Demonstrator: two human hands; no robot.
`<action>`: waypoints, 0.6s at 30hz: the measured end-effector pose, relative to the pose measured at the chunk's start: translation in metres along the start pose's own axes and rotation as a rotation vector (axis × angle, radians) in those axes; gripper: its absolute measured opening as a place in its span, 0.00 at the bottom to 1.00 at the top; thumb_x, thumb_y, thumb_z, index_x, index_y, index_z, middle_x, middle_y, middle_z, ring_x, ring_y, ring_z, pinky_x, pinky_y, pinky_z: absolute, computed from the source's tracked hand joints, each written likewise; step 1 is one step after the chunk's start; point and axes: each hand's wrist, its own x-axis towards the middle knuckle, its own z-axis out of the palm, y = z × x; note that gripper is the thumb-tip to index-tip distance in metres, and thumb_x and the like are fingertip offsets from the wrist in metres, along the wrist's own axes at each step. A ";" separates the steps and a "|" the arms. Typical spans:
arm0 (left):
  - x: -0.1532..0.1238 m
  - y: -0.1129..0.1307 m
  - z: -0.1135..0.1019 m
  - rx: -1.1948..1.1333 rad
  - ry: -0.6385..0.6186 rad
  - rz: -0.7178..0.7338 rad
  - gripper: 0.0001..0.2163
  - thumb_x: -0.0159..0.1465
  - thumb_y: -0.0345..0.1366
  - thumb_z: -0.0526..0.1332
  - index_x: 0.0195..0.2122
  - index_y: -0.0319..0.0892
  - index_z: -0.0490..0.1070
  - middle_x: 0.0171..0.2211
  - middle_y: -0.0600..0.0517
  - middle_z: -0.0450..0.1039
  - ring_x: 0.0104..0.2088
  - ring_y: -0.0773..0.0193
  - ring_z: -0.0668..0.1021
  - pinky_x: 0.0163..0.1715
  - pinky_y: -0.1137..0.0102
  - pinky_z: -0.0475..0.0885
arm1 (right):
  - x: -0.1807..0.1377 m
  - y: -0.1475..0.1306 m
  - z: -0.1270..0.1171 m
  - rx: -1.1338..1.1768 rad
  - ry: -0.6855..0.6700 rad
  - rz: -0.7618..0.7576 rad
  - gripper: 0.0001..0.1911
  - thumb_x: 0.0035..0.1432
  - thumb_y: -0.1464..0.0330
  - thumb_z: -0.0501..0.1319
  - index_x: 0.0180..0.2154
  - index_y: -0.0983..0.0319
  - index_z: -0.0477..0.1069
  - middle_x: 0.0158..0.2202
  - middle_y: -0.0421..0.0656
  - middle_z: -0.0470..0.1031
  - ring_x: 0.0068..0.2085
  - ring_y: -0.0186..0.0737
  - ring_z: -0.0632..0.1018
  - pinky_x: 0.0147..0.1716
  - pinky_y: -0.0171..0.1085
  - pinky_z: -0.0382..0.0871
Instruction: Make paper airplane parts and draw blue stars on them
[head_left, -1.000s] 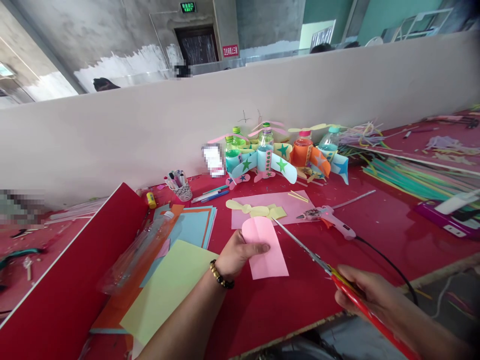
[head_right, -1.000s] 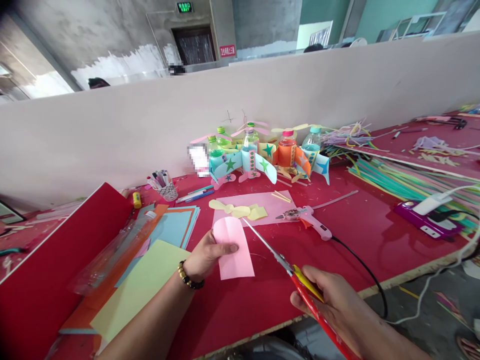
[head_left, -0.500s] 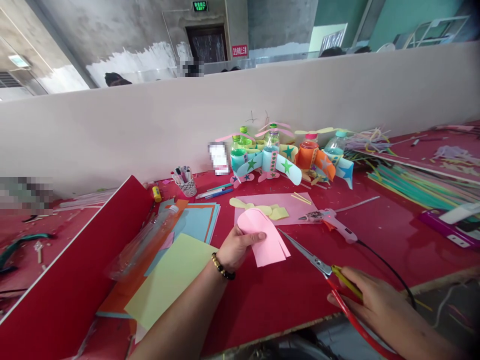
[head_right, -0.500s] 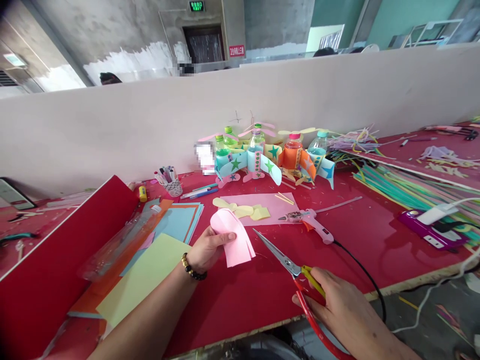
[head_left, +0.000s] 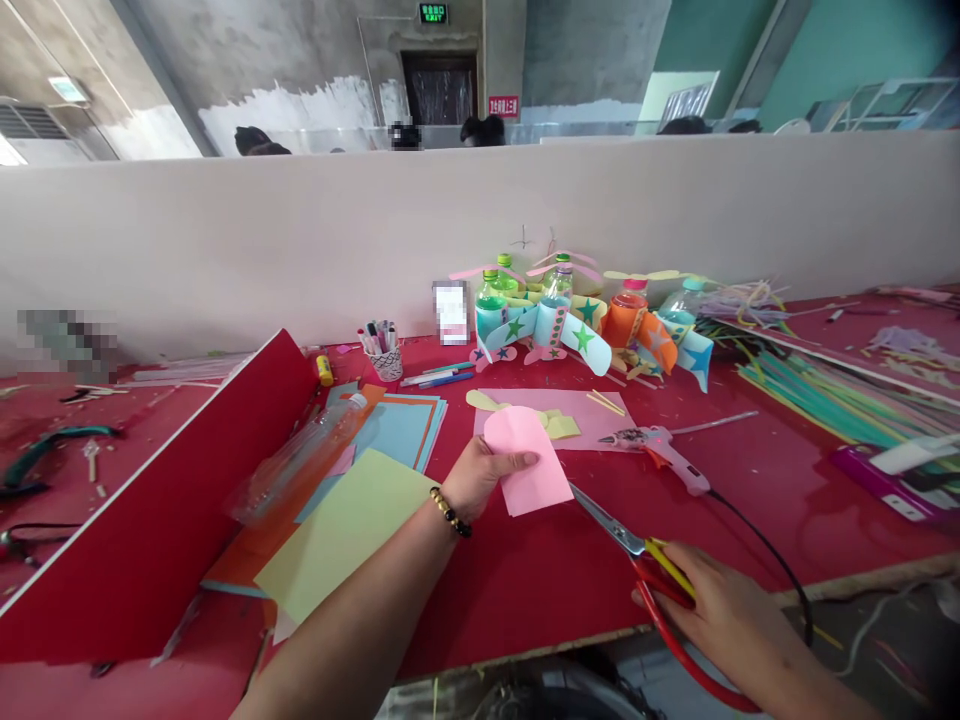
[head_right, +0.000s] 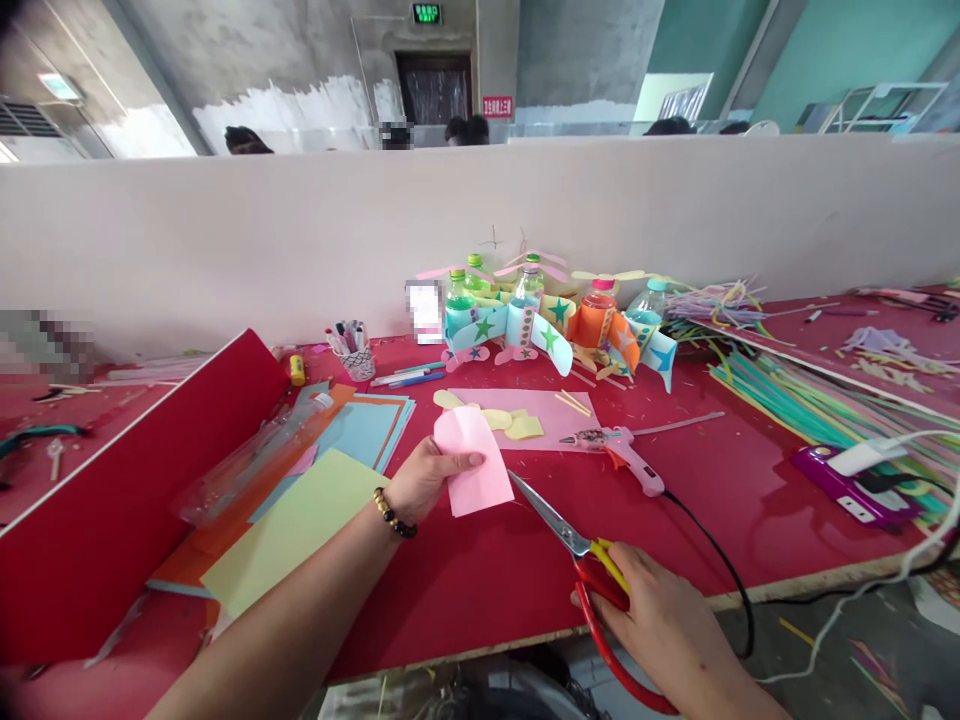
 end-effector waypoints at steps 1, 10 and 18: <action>0.000 0.000 -0.001 0.013 0.005 0.003 0.19 0.45 0.34 0.76 0.37 0.34 0.78 0.36 0.44 0.79 0.34 0.58 0.79 0.40 0.62 0.75 | 0.000 0.001 0.003 -0.031 -0.005 -0.006 0.13 0.56 0.56 0.60 0.40 0.56 0.71 0.36 0.46 0.81 0.35 0.51 0.82 0.31 0.41 0.71; 0.004 0.000 -0.004 0.101 0.034 0.019 0.18 0.43 0.35 0.77 0.34 0.34 0.78 0.32 0.44 0.80 0.32 0.58 0.80 0.37 0.63 0.76 | 0.007 -0.005 0.004 -0.171 -0.005 -0.089 0.13 0.56 0.60 0.59 0.42 0.59 0.71 0.40 0.48 0.79 0.39 0.52 0.82 0.31 0.41 0.73; 0.006 -0.002 -0.007 0.131 0.022 0.027 0.17 0.42 0.36 0.77 0.33 0.35 0.79 0.33 0.44 0.80 0.33 0.56 0.81 0.34 0.65 0.77 | 0.015 -0.009 0.001 -0.162 -0.030 -0.111 0.15 0.56 0.63 0.57 0.44 0.61 0.71 0.43 0.51 0.79 0.43 0.53 0.81 0.37 0.44 0.76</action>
